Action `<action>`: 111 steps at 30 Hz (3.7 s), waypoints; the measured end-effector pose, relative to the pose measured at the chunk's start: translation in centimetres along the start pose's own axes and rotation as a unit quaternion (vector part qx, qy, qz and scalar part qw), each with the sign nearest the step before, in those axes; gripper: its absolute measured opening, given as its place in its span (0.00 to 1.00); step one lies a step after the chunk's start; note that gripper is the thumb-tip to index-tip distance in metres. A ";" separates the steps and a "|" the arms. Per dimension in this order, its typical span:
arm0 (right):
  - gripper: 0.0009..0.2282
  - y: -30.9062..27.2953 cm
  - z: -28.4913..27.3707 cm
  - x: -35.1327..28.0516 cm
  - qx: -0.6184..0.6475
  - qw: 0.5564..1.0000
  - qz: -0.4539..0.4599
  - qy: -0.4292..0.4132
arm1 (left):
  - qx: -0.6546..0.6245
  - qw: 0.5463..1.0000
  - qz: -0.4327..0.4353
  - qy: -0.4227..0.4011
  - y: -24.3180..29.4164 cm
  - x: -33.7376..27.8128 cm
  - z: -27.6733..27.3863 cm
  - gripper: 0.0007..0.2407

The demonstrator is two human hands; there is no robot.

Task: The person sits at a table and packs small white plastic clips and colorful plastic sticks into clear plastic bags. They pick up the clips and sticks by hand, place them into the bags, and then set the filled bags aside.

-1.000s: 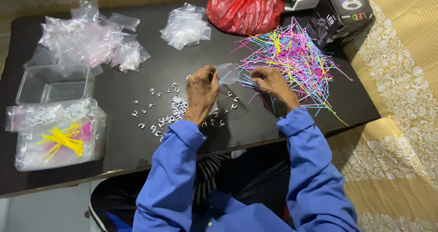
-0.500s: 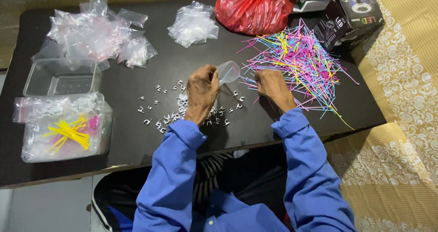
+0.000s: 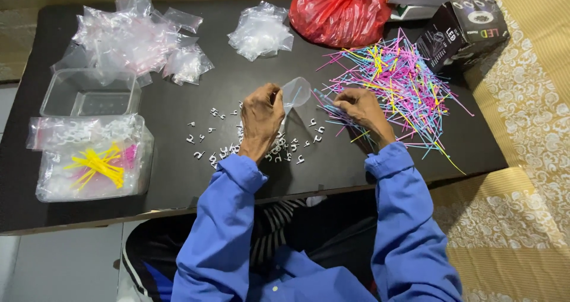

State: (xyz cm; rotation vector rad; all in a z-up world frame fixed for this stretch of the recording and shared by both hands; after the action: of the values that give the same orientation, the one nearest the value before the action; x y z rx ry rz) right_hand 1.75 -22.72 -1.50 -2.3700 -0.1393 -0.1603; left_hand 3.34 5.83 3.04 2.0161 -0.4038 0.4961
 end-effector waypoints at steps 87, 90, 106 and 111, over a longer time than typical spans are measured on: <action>0.04 8.0 3.2 0.5 -0.381 0.918 -0.094 0.063 | -0.006 0.998 0.031 -0.059 2.0 2.3 4.7 0.01; 0.03 9.2 3.9 0.6 -0.415 0.898 -0.114 0.088 | -0.010 0.998 0.028 -0.062 2.1 2.3 4.6 0.02; 0.11 -3.1 -5.7 -2.6 0.094 0.985 -0.074 0.121 | 0.010 0.998 0.032 -0.051 1.8 2.3 5.3 0.01; 0.06 -8.3 -6.9 -1.9 -0.006 0.983 -0.170 0.074 | 0.006 0.997 0.027 -0.072 1.8 2.3 5.7 0.02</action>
State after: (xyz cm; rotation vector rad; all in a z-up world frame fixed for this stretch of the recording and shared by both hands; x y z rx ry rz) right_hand -1.84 -21.66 8.75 -2.3201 -0.4724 -0.5010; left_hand 5.52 -0.22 3.03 2.0635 -0.5456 0.3892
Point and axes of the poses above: each hand's wrist, its own x-axis towards the middle knuckle, its own z-axis out of the palm, y = z × x, the point moved 4 cm from there along x, towards the middle knuckle, and after that the axes turned 2 degrees about -z, right-handed, at the moved point
